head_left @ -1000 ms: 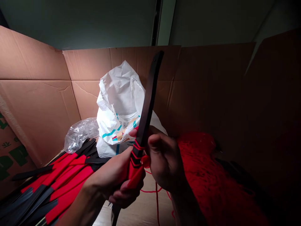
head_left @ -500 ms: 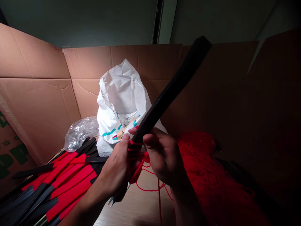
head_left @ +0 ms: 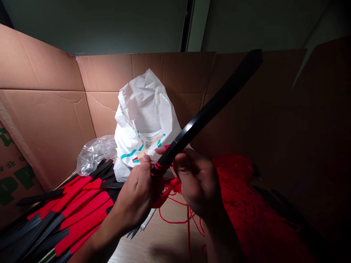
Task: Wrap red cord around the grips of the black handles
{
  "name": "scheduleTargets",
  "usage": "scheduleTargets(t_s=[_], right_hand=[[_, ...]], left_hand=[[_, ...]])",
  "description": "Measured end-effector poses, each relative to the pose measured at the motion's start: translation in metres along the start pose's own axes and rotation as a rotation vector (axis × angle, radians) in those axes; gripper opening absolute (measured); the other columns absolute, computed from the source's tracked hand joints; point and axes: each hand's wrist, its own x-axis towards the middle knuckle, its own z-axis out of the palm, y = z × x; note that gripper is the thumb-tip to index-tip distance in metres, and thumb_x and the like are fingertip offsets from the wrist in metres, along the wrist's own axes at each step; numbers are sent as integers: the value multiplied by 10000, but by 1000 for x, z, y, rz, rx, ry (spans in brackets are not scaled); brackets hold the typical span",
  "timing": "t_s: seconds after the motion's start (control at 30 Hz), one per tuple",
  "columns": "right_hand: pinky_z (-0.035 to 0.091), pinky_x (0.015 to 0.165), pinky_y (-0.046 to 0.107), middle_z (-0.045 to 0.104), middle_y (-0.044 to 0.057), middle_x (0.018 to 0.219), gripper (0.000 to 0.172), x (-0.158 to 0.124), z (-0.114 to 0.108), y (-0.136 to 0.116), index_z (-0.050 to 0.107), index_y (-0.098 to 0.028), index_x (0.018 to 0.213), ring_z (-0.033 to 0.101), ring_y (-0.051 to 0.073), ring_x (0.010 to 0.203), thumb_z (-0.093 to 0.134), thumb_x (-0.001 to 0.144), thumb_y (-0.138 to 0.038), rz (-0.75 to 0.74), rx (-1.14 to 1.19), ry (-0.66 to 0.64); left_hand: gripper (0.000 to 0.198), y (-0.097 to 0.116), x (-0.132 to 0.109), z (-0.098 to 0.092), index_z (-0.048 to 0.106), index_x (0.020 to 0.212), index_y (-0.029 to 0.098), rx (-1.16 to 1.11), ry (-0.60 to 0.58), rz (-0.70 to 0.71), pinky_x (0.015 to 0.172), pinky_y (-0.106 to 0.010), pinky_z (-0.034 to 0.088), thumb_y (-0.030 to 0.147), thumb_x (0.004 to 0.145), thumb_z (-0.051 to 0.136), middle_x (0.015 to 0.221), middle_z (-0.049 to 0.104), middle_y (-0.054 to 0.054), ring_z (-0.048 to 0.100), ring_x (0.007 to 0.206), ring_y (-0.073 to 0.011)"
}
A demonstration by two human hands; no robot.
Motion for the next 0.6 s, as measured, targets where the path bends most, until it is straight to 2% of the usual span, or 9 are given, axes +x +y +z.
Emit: scheduleTargets(t_s=[0.1, 0.2, 0.27, 0.33, 0.37, 0.4, 0.47, 0.53, 0.6], right_hand=[[495, 599, 309, 596, 19, 723, 461, 3, -4, 3, 818, -206, 1058, 515, 153, 610, 577, 1069, -599, 0, 100, -72], [558, 637, 330, 649, 38, 757, 498, 3, -6, 2, 832, -223, 1187, 609, 180, 659, 600, 1043, -639, 29, 252, -168], [557, 589, 317, 679, 47, 781, 527, 3, -6, 2, 830, -231, 1204, 649, 190, 666, 602, 1028, -672, 52, 302, -192], [576, 595, 321, 727, 64, 842, 514, 4, -6, 3, 825, -227, 1148, 693, 207, 703, 595, 1030, -672, 40, 276, -173], [587, 625, 328, 747, 70, 876, 491, 4, -5, 5, 814, -225, 1106, 711, 214, 734, 580, 1045, -653, 14, 226, -138], [589, 654, 331, 758, 72, 896, 466, 4, -4, 5, 796, -224, 1069, 720, 216, 756, 556, 1067, -623, -21, 154, -91], [562, 659, 326, 747, 56, 852, 423, 5, -2, 6, 748, -222, 1027, 701, 200, 726, 498, 1110, -553, -82, -25, 3], [512, 614, 318, 703, 28, 765, 384, 4, 0, 4, 706, -224, 1007, 655, 179, 649, 473, 1128, -503, -114, -167, 54], [487, 606, 319, 685, 17, 743, 349, 3, 0, 0, 682, -227, 988, 642, 169, 626, 479, 1131, -472, -128, -204, 39]], left_hand=[[654, 6, -1, -6, 464, 632, 229, -130, -211, -237, 402, -221, 210, 765, 1005, 443, 488, 385, 46, 275, 419, -89], [764, 5, 4, -12, 408, 477, 233, -313, -581, -520, 299, -195, 129, 841, 941, 398, 361, 275, 45, 186, 289, -61], [787, 0, 9, -14, 434, 418, 232, -395, -849, -624, 242, -210, 187, 816, 942, 385, 312, 291, 10, 236, 224, -89], [814, -6, 13, -11, 467, 394, 226, -398, -963, -637, 225, -245, 242, 790, 965, 327, 303, 347, -35, 322, 200, -138], [822, -8, 14, -8, 487, 404, 216, -362, -909, -589, 246, -249, 263, 766, 986, 303, 321, 385, -49, 371, 216, -150], [815, -9, 13, -3, 522, 438, 199, -301, -782, -496, 287, -247, 295, 733, 1012, 296, 359, 434, -57, 426, 257, -155], [742, -10, 9, 9, 562, 555, 183, -121, -375, -192, 426, -245, 361, 668, 1064, 325, 488, 531, -50, 522, 415, -151], [637, -9, 3, 20, 509, 640, 205, 67, 8, 100, 539, -263, 348, 626, 1095, 364, 601, 530, -21, 489, 560, -145], [618, -6, -2, 25, 415, 650, 230, 168, 140, 196, 560, -296, 287, 654, 1097, 360, 616, 452, 0, 382, 590, -147]])
